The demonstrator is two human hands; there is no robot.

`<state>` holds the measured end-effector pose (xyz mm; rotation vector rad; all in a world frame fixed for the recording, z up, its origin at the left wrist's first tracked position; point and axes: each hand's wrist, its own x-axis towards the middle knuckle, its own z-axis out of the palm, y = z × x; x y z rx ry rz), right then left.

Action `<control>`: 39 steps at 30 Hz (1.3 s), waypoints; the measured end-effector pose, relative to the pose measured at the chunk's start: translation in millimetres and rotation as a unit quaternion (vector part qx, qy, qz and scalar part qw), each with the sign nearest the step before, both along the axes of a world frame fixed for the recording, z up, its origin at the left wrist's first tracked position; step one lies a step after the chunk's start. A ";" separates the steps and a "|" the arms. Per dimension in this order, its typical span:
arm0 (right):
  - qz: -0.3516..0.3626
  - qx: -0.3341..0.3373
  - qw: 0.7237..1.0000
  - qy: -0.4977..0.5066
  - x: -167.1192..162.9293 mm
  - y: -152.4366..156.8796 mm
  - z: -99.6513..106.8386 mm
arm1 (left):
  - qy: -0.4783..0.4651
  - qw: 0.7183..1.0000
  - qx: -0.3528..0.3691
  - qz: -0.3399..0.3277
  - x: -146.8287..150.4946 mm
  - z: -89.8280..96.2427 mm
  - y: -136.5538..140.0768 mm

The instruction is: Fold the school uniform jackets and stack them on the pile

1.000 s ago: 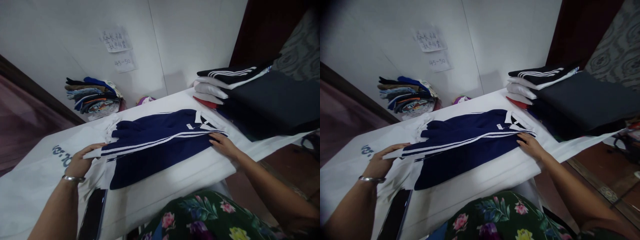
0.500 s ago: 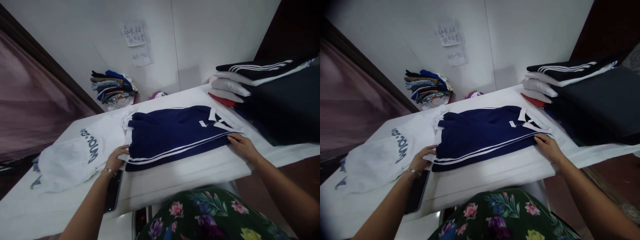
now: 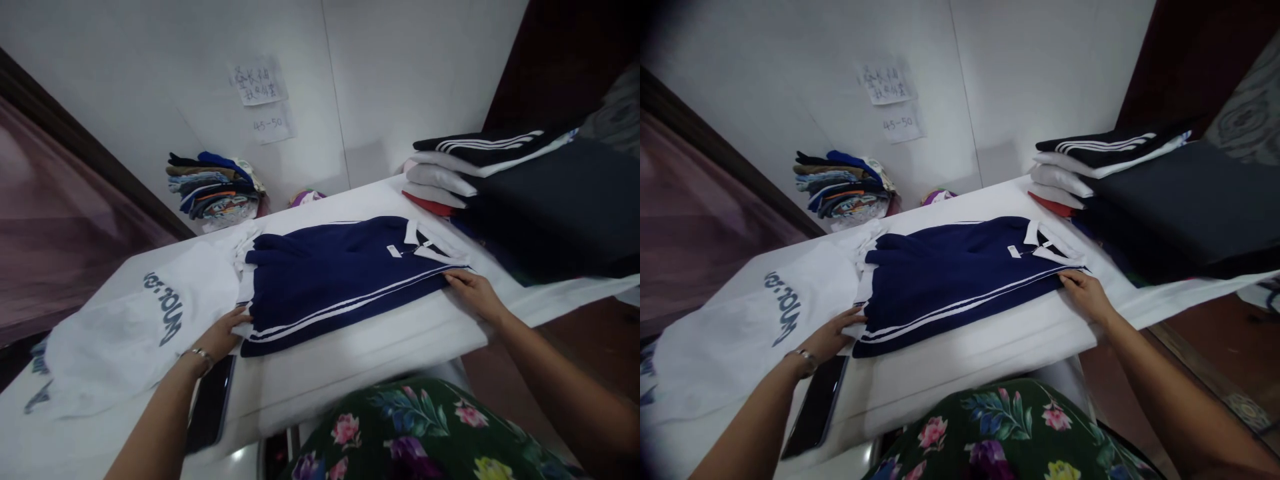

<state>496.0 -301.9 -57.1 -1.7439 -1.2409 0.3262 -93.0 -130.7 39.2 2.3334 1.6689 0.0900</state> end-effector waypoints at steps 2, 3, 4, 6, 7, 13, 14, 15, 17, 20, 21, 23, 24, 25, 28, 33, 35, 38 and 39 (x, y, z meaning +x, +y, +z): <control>-0.008 0.014 1.000 0.011 -3.7 -4.3 4.2 | -0.012 1.000 0.000 -0.006 2.9 14.1 -5.6; -0.012 0.026 1.000 0.013 -6.8 -6.5 7.5 | -0.031 0.999 0.005 -0.018 6.8 19.5 -8.4; -0.015 0.042 0.999 0.011 -10.8 -8.3 11.5 | -0.052 0.998 0.014 -0.033 12.7 23.2 -11.0; -0.011 0.085 0.996 -0.013 -19.8 -9.8 20.6 | -0.081 0.993 0.046 -0.065 30.8 23.3 -15.3; -0.007 0.109 0.993 -0.035 -23.7 -9.2 24.8 | -0.084 0.991 0.066 -0.078 42.3 19.5 -16.8; 0.032 0.025 0.976 -0.212 -19.3 0.0 20.1 | 0.024 0.989 0.111 -0.091 102.5 -35.4 -21.8; 0.042 -0.026 0.970 -0.236 -15.0 0.0 14.6 | 0.046 0.990 0.107 -0.079 106.7 -44.3 -22.5; 0.050 -0.069 0.963 -0.256 -10.8 -0.5 9.1 | 0.063 0.990 0.101 -0.070 109.1 -51.6 -23.2; 0.061 -0.122 0.951 -0.278 -4.6 -3.0 -0.1 | 0.079 0.990 0.095 -0.065 110.3 -61.0 -24.5; 0.063 -0.130 0.951 -0.273 -1.6 -6.4 -5.7 | 0.081 0.989 0.101 -0.068 108.7 -64.3 -25.7; 0.064 -0.122 0.956 -0.260 -1.3 -7.0 -5.6 | 0.082 0.989 0.102 -0.067 108.3 -63.9 -25.9; 0.065 -0.086 0.973 -0.206 0.3 -7.6 -4.0 | 0.085 0.989 0.102 -0.064 107.9 -62.8 -26.1; 0.057 -0.061 0.983 -0.165 2.0 -7.8 -2.7 | 0.085 0.989 0.102 -0.063 107.9 -62.4 -26.1; 0.040 -0.031 0.991 -0.122 4.4 -8.1 -1.3 | 0.085 0.989 0.102 -0.062 107.9 -62.2 -26.2; -0.037 0.048 0.998 -0.035 13.5 -8.4 3.6 | 0.078 0.990 0.104 -0.053 108.9 -62.4 -27.2; -0.052 0.078 0.994 -0.060 16.2 3.2 15.1 | 0.046 0.993 0.111 -0.004 118.4 -65.1 -34.9; -0.024 0.058 0.995 -0.083 11.2 16.1 21.4 | 0.031 0.993 0.112 -0.003 124.9 -66.8 -39.8; 0.002 -0.005 0.992 -0.126 2.3 44.6 31.8 | 0.034 0.993 0.111 -0.018 133.3 -68.5 -46.5; 0.006 -0.038 0.988 -0.150 -0.4 55.8 35.1 | 0.039 0.992 0.116 -0.022 135.0 -68.8 -48.0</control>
